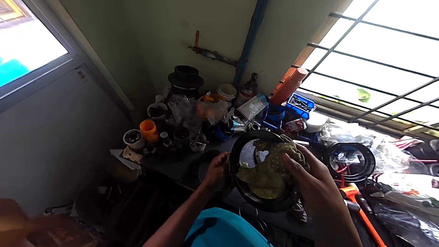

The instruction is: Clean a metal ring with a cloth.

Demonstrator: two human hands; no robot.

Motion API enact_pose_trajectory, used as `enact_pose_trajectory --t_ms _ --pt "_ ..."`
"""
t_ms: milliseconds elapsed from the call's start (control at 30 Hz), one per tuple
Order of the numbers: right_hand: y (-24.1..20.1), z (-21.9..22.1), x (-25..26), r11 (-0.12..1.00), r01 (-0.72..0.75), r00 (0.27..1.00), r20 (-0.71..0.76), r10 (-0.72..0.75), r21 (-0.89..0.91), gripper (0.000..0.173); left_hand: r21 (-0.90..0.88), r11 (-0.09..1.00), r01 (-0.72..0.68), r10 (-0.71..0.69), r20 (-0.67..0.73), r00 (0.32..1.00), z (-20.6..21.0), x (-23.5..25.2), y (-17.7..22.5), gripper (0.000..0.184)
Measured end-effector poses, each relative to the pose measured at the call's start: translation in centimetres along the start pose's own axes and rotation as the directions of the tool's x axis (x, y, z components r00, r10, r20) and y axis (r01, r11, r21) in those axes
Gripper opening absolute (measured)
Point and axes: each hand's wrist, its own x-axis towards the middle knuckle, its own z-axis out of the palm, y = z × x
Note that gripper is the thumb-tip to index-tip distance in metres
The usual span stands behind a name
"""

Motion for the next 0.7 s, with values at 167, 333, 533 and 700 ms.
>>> enact_pose_trajectory --t_ms 167,333,533,700 --pt "-0.2 1.0 1.0 0.997 0.01 0.999 0.032 -0.007 -0.081 0.047 -0.331 0.931 0.157 -0.211 -0.134 0.968 3.1 -1.7 -1.8 0.019" --pt "3.2 2.9 -1.3 0.974 0.216 0.974 -0.053 -0.221 -0.073 0.049 -0.479 0.862 0.169 -0.328 -0.271 0.905 4.2 -2.2 -1.2 0.018" --pt "5.7 3.7 -2.7 0.926 0.374 0.909 -0.216 -0.356 0.052 0.035 -0.344 0.933 0.107 -0.184 -0.201 0.962 2.2 -2.4 -1.4 0.017" --pt "3.6 0.3 -2.7 0.972 0.233 0.969 -0.082 -0.233 -0.013 0.034 0.037 0.999 -0.012 0.014 -0.03 0.999 -0.3 -0.8 0.9 0.019"
